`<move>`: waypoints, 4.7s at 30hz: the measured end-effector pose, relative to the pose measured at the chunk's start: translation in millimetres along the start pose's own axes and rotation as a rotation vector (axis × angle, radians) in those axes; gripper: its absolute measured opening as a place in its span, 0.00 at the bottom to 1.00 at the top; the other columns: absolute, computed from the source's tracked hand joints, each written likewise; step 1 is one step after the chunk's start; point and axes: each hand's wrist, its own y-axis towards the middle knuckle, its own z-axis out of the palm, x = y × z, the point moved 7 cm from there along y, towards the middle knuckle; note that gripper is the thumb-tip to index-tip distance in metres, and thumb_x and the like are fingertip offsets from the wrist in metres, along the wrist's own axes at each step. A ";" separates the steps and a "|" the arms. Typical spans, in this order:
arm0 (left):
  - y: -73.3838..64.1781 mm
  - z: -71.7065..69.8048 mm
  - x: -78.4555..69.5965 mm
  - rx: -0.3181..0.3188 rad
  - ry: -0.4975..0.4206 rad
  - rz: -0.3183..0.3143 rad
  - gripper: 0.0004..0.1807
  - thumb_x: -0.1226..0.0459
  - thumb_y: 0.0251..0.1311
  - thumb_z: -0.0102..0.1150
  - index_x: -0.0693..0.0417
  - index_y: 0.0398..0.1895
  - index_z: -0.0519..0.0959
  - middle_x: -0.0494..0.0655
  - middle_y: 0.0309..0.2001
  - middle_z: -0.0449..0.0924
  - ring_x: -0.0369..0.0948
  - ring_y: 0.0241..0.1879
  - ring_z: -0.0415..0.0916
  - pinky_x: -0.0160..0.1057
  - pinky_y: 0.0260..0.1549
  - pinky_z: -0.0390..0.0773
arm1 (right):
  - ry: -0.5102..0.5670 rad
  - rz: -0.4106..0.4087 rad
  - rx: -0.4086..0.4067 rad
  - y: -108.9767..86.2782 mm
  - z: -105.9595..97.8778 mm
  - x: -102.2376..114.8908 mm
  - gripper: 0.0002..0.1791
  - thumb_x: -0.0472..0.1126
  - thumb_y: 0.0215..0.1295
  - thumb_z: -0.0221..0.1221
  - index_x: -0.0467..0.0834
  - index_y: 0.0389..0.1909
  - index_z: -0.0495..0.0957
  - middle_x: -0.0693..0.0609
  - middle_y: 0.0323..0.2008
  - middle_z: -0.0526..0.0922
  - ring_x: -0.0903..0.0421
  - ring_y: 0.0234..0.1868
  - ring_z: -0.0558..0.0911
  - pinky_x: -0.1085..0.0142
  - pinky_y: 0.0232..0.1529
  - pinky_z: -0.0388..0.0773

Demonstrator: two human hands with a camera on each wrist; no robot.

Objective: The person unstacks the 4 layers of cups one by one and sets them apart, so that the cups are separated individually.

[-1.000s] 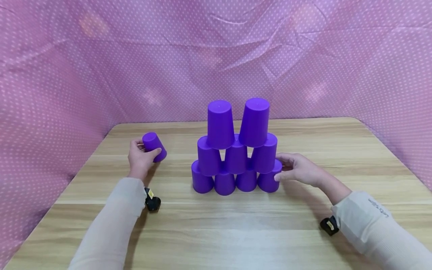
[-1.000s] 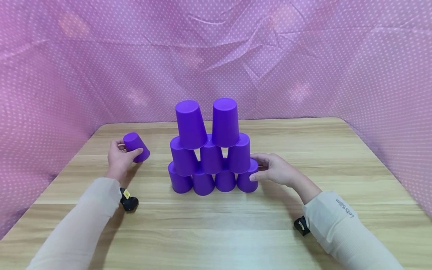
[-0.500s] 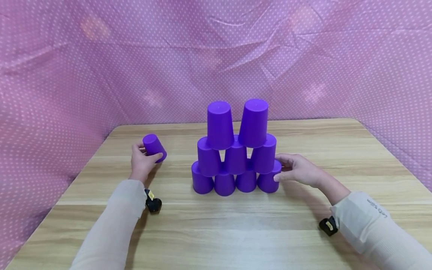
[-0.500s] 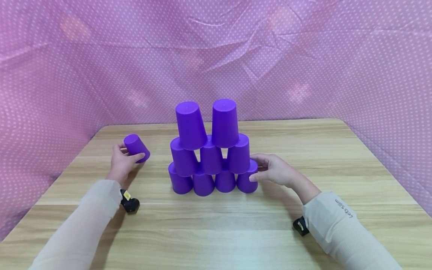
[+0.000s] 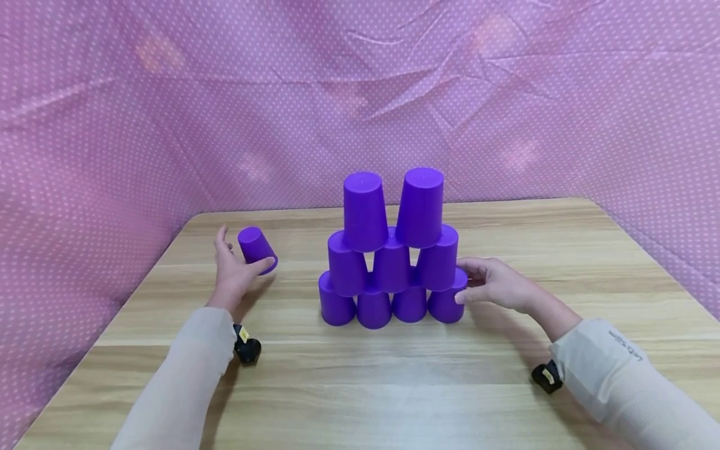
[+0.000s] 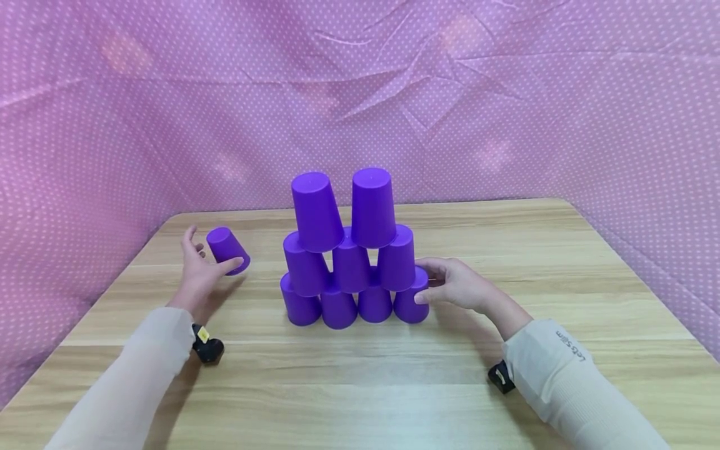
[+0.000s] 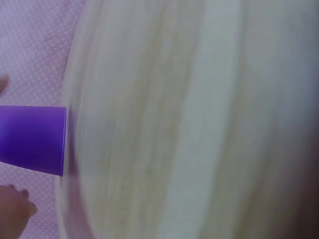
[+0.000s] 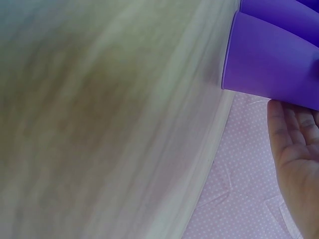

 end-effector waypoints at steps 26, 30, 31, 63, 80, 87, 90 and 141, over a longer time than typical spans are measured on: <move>-18.8 -2.5 -112.8 0.047 -0.231 0.379 0.40 0.66 0.57 0.59 0.54 0.69 0.49 0.54 0.67 0.51 0.46 0.69 0.49 0.41 0.70 0.51 | 0.021 -0.009 0.012 1.3 -3.9 7.0 0.32 0.35 0.53 0.65 0.28 0.58 0.66 0.36 0.48 0.78 0.62 0.47 0.79 0.71 0.51 0.75; -27.5 3.0 -135.9 0.087 -0.267 0.437 0.37 0.65 0.58 0.58 0.57 0.68 0.52 0.53 0.66 0.55 0.45 0.67 0.53 0.41 0.69 0.53 | 0.020 -0.007 0.009 1.9 -3.8 7.9 0.32 0.35 0.53 0.65 0.28 0.58 0.66 0.37 0.48 0.79 0.62 0.47 0.79 0.71 0.51 0.76; -29.7 4.4 -141.7 0.097 -0.281 0.455 0.35 0.65 0.58 0.57 0.59 0.67 0.53 0.54 0.65 0.57 0.45 0.66 0.54 0.41 0.69 0.54 | 0.019 -0.006 0.005 1.9 -4.0 8.0 0.32 0.35 0.53 0.65 0.28 0.58 0.66 0.38 0.48 0.79 0.62 0.46 0.79 0.71 0.51 0.76; -87.9 57.8 -226.4 0.532 -0.343 0.513 0.32 0.71 0.54 0.59 0.60 0.64 0.63 0.55 0.59 0.70 0.46 0.59 0.70 0.40 0.59 0.71 | 0.047 -0.011 0.016 2.1 -2.6 9.2 0.32 0.34 0.53 0.65 0.27 0.58 0.65 0.34 0.48 0.78 0.62 0.46 0.79 0.71 0.50 0.76; -94.5 73.5 -225.5 0.570 -0.310 0.483 0.34 0.71 0.50 0.65 0.56 0.63 0.64 0.52 0.55 0.73 0.45 0.54 0.74 0.42 0.57 0.73 | 0.053 -0.010 0.009 1.1 -2.9 9.4 0.32 0.34 0.53 0.65 0.27 0.58 0.65 0.34 0.47 0.78 0.62 0.45 0.80 0.70 0.49 0.77; -93.5 77.0 -221.9 0.571 -0.271 0.465 0.35 0.70 0.49 0.66 0.54 0.63 0.65 0.51 0.55 0.73 0.45 0.53 0.75 0.41 0.56 0.74 | 0.042 0.010 0.010 0.5 -3.3 9.4 0.33 0.35 0.54 0.65 0.28 0.59 0.65 0.36 0.48 0.78 0.60 0.46 0.80 0.69 0.48 0.78; -93.0 78.0 -220.9 0.567 -0.258 0.466 0.35 0.70 0.49 0.67 0.54 0.62 0.65 0.51 0.54 0.74 0.45 0.53 0.75 0.40 0.56 0.74 | 0.032 0.012 0.006 0.8 -3.4 8.7 0.33 0.36 0.54 0.65 0.28 0.59 0.65 0.37 0.47 0.79 0.60 0.45 0.80 0.69 0.48 0.78; -78.4 56.7 -219.6 0.382 -0.208 0.494 0.31 0.67 0.47 0.68 0.56 0.58 0.69 0.53 0.46 0.76 0.45 0.43 0.77 0.42 0.46 0.79 | 0.012 0.037 0.004 3.3 -4.2 4.8 0.34 0.37 0.54 0.65 0.30 0.60 0.65 0.37 0.49 0.78 0.58 0.46 0.80 0.69 0.49 0.77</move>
